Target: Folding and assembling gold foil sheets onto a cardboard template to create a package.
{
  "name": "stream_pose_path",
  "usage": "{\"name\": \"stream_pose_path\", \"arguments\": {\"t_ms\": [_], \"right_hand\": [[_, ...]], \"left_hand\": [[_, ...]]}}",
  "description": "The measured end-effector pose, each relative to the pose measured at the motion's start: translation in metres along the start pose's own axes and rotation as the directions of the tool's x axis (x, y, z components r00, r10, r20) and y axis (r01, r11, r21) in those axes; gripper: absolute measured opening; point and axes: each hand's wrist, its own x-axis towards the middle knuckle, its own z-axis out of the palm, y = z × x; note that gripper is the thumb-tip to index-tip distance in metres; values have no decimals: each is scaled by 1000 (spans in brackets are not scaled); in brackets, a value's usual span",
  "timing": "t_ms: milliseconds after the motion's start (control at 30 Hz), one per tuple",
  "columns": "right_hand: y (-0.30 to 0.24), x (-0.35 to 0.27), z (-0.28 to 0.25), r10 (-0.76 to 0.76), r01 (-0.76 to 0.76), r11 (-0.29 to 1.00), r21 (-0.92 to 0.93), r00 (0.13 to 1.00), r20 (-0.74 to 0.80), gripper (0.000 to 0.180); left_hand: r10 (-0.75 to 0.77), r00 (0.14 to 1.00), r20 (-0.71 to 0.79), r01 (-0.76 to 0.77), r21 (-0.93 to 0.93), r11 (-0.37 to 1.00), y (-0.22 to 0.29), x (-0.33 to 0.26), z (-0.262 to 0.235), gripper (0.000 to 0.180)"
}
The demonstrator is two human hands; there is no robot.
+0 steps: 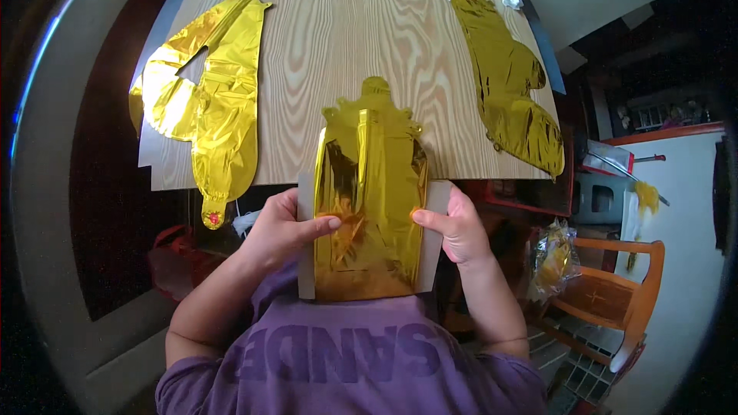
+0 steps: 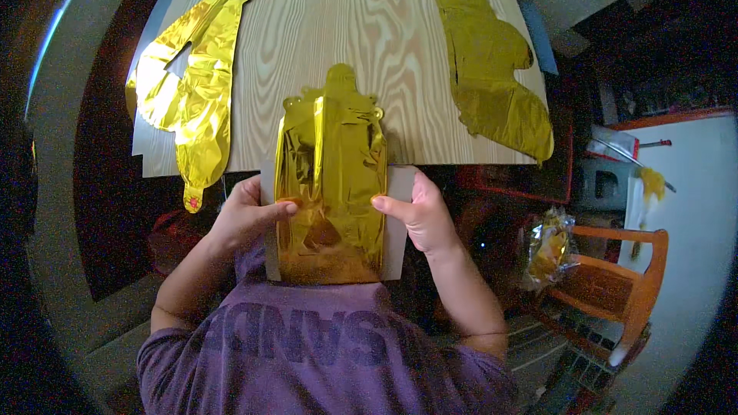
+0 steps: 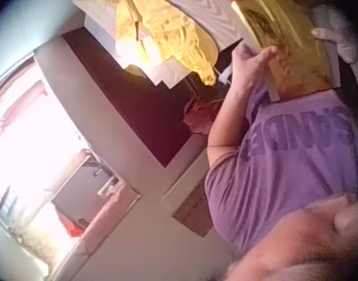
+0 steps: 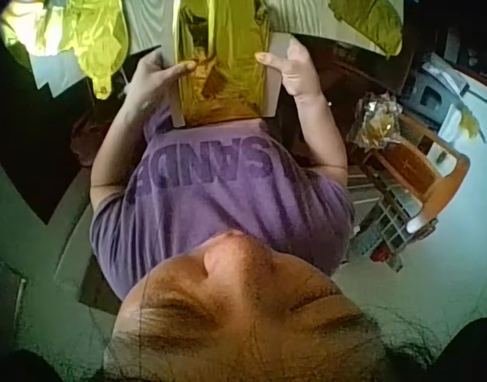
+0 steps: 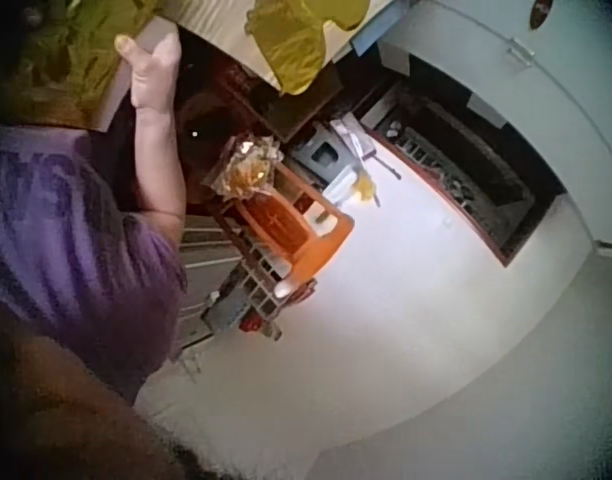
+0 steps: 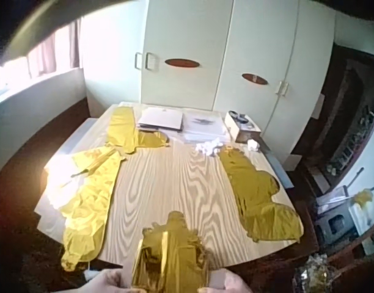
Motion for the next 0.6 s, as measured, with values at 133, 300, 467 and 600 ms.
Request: {"name": "stream_pose_path", "arguments": {"t_ms": [133, 300, 467, 600], "right_hand": [[-3, -9, 5, -67, 63, 995, -77, 996, -51, 58], [-6, -16, 5, -348, 318, 895, -313, 936, -43, 76], [-15, -35, -5, -310, 341, 887, -311, 939, 147, 86], [-19, -36, -11, -371, 428, 769, -474, 904, 214, 78]], "left_hand": [[304, 953, 6, -304, 64, 951, 10, -6, -2, 69], [382, 922, 64, -387, 122, 914, 25, -13, 6, 83], [388, 918, 85, -388, 401, 830, 21, -12, -6, 69], [504, 852, 143, -515, 405, 756, 23, -8, -2, 60]]}}
